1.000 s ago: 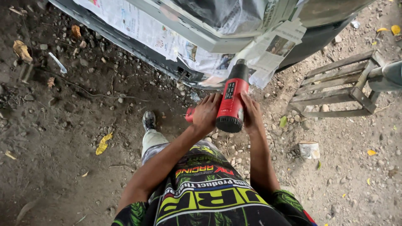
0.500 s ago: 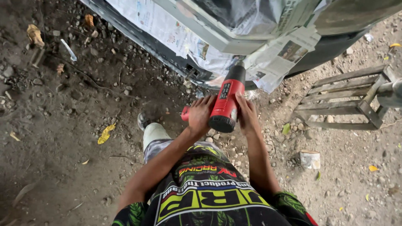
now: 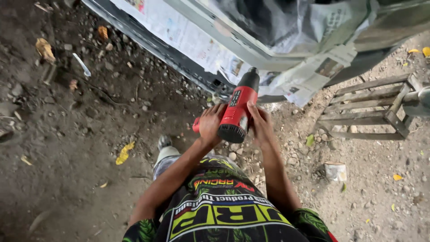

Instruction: The person uses a red heat gun to apply heat to the edge of a white car bumper. The bumper is covered with newspaper and plastic sheeting. The person moves the heat gun along the bumper's edge and occasionally touches the surface with their left hand.

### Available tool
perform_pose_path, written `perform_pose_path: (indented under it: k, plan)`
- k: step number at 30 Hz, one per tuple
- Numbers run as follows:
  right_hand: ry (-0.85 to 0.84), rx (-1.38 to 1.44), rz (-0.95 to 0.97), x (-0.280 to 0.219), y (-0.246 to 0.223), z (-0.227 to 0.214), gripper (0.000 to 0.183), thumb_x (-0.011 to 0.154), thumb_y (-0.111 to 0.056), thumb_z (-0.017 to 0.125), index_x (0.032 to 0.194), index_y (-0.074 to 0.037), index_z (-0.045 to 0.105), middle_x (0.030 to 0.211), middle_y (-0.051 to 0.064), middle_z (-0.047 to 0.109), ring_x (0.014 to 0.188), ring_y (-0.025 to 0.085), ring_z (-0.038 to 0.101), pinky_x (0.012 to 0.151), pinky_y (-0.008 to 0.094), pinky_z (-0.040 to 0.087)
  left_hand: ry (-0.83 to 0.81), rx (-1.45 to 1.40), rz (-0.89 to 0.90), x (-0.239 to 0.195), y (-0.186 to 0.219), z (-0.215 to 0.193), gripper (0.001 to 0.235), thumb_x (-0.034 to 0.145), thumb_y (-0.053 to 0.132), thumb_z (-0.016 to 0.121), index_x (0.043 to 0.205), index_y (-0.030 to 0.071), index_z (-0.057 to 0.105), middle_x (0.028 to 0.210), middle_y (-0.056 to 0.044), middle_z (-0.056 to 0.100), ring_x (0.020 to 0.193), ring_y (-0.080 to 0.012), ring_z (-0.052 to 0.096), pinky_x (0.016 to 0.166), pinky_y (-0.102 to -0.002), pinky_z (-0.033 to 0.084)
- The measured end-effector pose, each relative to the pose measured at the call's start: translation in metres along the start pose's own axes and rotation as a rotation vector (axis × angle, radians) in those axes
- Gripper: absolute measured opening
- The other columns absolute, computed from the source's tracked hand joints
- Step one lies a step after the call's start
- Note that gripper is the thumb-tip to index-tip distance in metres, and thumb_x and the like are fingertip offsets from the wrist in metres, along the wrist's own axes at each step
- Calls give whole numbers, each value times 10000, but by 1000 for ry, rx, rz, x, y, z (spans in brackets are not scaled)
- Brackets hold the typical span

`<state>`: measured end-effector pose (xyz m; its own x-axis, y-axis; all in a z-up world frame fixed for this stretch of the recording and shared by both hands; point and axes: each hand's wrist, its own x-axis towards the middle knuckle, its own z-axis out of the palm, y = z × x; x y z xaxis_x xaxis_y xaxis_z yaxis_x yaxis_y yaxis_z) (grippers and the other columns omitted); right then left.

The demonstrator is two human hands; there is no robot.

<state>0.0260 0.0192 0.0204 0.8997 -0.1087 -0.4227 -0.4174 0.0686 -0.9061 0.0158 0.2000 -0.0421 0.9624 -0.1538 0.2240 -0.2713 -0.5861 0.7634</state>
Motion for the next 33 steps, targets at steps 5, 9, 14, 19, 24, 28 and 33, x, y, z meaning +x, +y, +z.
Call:
perform_pose_path:
  k: [5,9,14,19,24,28,33]
  plan:
    - [36,-38,17,3,-10,60,485,946,-487,697,1090,-27,745,848,-45,652,661,41,503,552,231,350,30,20,10,10,-34,-45,575,697,249,753,1206,61,565,1159,-130,647,1113,-328,615,897,-437,477]
    - [14,-35,5,18,-6,98,496,967,-491,698,1086,-10,731,833,-29,633,650,62,483,546,247,326,4,1,-70,18,-59,-74,510,743,226,744,1203,79,580,1104,-116,650,1117,-327,619,910,-447,477]
    - [9,-60,17,13,-29,148,592,907,-530,681,1202,-17,682,1029,13,719,899,101,639,790,260,479,20,-28,-71,24,-81,-105,557,741,210,735,1242,38,561,1124,-159,639,1108,-361,605,921,-462,470]
    - [52,-99,-19,0,-28,159,667,912,-532,680,1278,25,688,1102,68,737,978,150,651,865,304,495,-9,-39,-70,16,-96,-99,504,816,197,721,1273,50,565,1156,-154,648,1138,-355,613,962,-466,470]
    - [85,13,-51,-16,-25,142,559,935,-440,663,1285,-3,650,1109,68,746,959,140,695,851,289,559,-12,-113,-3,23,-75,-101,575,753,209,735,1271,35,559,1184,-178,658,1155,-359,627,971,-474,480]
    - [193,94,-22,-10,6,108,507,934,-399,684,1263,-15,656,1089,59,741,945,129,703,847,271,579,-134,-146,-65,24,-65,-84,602,772,229,745,1308,40,547,1169,-169,665,1112,-351,637,958,-468,488]
    - [134,231,-128,1,13,91,402,980,-316,717,1224,1,683,1096,16,724,964,84,656,830,232,514,-46,-189,-16,26,-49,-86,488,797,218,731,1240,70,590,1155,-151,671,1125,-355,635,948,-465,486]
